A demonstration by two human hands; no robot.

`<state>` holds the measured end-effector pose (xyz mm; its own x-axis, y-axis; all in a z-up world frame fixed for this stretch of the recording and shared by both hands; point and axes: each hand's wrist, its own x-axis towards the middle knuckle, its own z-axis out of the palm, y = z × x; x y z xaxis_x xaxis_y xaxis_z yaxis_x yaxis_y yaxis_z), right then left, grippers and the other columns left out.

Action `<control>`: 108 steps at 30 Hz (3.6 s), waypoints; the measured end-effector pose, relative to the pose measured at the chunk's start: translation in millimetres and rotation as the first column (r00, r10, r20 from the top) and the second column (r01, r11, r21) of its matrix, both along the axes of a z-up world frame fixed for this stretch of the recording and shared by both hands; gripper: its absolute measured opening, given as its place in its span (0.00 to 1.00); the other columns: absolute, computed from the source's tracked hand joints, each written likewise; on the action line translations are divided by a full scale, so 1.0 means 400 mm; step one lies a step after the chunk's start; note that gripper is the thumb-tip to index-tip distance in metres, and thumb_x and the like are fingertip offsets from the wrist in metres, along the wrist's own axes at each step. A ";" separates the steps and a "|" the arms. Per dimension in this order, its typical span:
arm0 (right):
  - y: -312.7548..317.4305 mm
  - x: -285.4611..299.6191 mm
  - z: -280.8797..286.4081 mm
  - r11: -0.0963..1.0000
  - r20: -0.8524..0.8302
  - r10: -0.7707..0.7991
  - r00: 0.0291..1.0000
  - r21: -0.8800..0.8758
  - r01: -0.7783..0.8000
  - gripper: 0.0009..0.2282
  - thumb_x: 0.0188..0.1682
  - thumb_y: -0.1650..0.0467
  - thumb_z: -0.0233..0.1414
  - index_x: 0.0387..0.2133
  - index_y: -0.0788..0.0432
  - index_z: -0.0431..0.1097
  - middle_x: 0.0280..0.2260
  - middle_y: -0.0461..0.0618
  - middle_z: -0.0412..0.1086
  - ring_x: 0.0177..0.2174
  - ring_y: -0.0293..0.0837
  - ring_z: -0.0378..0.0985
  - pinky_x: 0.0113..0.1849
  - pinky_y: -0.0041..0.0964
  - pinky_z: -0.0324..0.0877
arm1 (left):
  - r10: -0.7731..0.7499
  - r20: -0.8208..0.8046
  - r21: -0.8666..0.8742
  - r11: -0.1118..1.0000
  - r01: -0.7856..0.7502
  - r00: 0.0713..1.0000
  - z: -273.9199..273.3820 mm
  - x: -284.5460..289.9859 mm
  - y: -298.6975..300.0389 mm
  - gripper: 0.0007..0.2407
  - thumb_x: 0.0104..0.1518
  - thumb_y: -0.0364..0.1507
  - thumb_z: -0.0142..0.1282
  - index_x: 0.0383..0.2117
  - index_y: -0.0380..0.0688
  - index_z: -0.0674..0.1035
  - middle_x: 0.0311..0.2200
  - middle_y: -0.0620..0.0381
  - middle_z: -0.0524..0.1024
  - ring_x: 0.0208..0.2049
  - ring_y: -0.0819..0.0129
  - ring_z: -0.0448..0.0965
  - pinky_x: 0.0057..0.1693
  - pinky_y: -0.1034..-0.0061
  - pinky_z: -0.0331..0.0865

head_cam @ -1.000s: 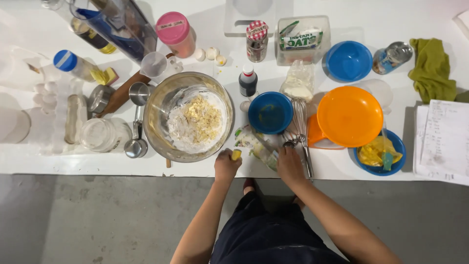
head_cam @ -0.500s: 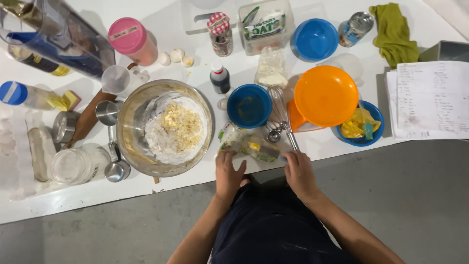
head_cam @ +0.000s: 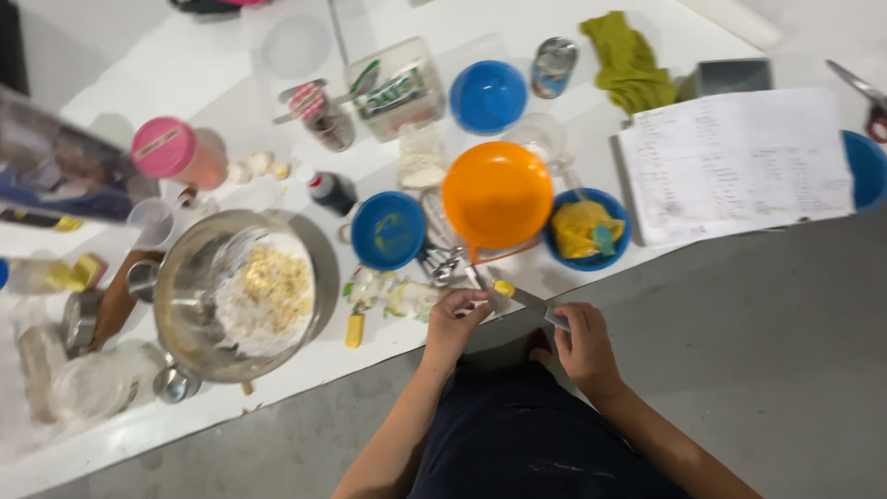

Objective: Preparing dough by weighing, cutting butter, and mixing it with dry ingredients.

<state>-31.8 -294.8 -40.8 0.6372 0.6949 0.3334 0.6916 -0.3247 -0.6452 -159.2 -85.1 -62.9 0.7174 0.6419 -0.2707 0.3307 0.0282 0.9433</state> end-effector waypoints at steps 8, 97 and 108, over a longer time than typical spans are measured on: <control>-0.173 0.219 -0.106 0.984 -0.303 -0.179 0.936 -0.073 0.165 0.11 0.51 0.72 0.54 0.45 0.63 0.66 0.40 0.59 0.70 0.39 0.56 0.77 0.39 0.46 0.73 | -0.099 -0.111 0.319 0.939 0.130 0.989 -0.060 0.202 -0.156 0.11 0.44 0.27 0.67 0.35 0.44 0.84 0.39 0.53 0.78 0.38 0.59 0.79 0.46 0.68 0.75; 0.388 -0.217 -0.023 0.845 -0.670 -0.004 0.742 -0.398 -0.356 0.14 0.55 0.68 0.46 0.54 0.52 0.67 0.18 0.47 0.67 0.17 0.39 0.69 0.25 0.35 0.66 | 0.211 -0.243 0.182 0.969 -0.169 0.947 -0.256 -0.428 0.286 0.17 0.46 0.36 0.71 0.38 0.38 0.83 0.30 0.48 0.83 0.31 0.62 0.83 0.42 0.69 0.76; 0.388 -0.263 0.023 0.924 -0.554 0.018 0.832 -0.308 -0.225 0.17 0.54 0.70 0.45 0.57 0.55 0.64 0.25 0.50 0.70 0.25 0.41 0.75 0.33 0.35 0.70 | 0.069 -0.073 -0.026 0.997 -0.071 0.995 -0.008 -0.359 0.336 0.17 0.49 0.34 0.68 0.41 0.36 0.81 0.33 0.49 0.84 0.33 0.59 0.85 0.43 0.69 0.77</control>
<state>-137.2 -139.4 -31.5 0.5426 0.7811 -0.3089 0.3221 -0.5331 -0.7823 -303.0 49.3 -66.2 0.6490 0.6809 -0.3393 0.3940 0.0806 0.9156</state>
